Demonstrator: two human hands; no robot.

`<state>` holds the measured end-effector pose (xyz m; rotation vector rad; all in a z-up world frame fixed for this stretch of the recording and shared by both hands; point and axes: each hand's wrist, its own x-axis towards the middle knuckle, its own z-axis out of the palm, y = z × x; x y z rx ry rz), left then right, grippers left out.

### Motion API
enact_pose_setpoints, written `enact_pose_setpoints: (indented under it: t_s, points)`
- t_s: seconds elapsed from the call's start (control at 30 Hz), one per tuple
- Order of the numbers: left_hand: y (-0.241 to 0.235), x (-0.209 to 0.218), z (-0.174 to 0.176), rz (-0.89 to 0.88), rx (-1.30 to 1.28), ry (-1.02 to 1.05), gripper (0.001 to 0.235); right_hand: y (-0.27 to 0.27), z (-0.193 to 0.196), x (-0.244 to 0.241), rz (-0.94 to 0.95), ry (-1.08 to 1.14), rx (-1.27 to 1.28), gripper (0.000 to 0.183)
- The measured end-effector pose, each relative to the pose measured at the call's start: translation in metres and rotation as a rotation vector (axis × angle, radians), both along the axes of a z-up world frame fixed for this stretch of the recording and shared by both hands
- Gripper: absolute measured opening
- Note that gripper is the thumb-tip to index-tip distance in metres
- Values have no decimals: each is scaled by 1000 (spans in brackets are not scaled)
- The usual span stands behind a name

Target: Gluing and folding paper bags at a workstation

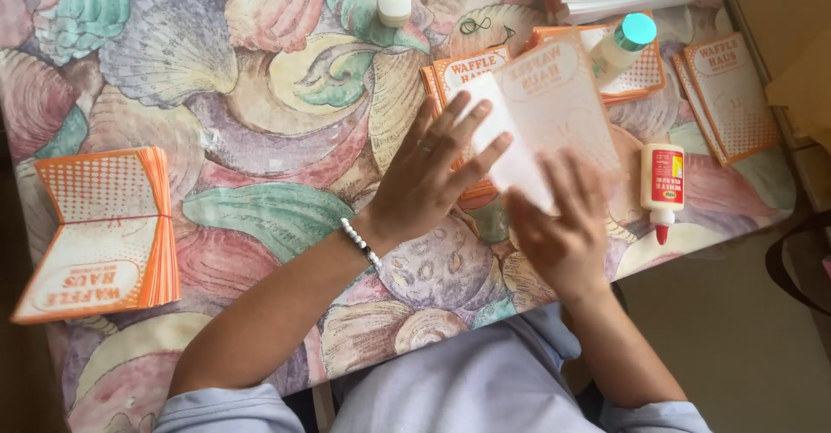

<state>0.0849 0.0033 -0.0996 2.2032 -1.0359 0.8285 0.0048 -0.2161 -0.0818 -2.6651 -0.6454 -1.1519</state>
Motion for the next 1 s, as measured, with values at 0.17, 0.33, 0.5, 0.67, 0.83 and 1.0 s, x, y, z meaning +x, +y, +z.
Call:
enact_pose_setpoints:
  t_s: [0.17, 0.33, 0.5, 0.67, 0.83, 1.0]
  points:
    - [-2, 5, -18, -67, 140, -142, 9, 3, 5, -10, 210, 401, 310, 85]
    - [6, 8, -26, -261, 291, 38, 4, -44, -11, -15, 132, 579, 151, 66]
    - [7, 3, -5, -442, 380, 289, 33, -67, -24, -26, 33, 547, 84, 57]
    - [-6, -7, -15, -388, 370, 174, 41, -107, 0, -17, -284, 209, 175, 39]
    - [-19, -12, -17, -247, 588, 46, 53, -151, 11, 10, -758, 799, 479, 79]
    - [-32, -8, -12, -385, 659, 80, 63, -131, 48, 15, -700, 1076, 848, 43]
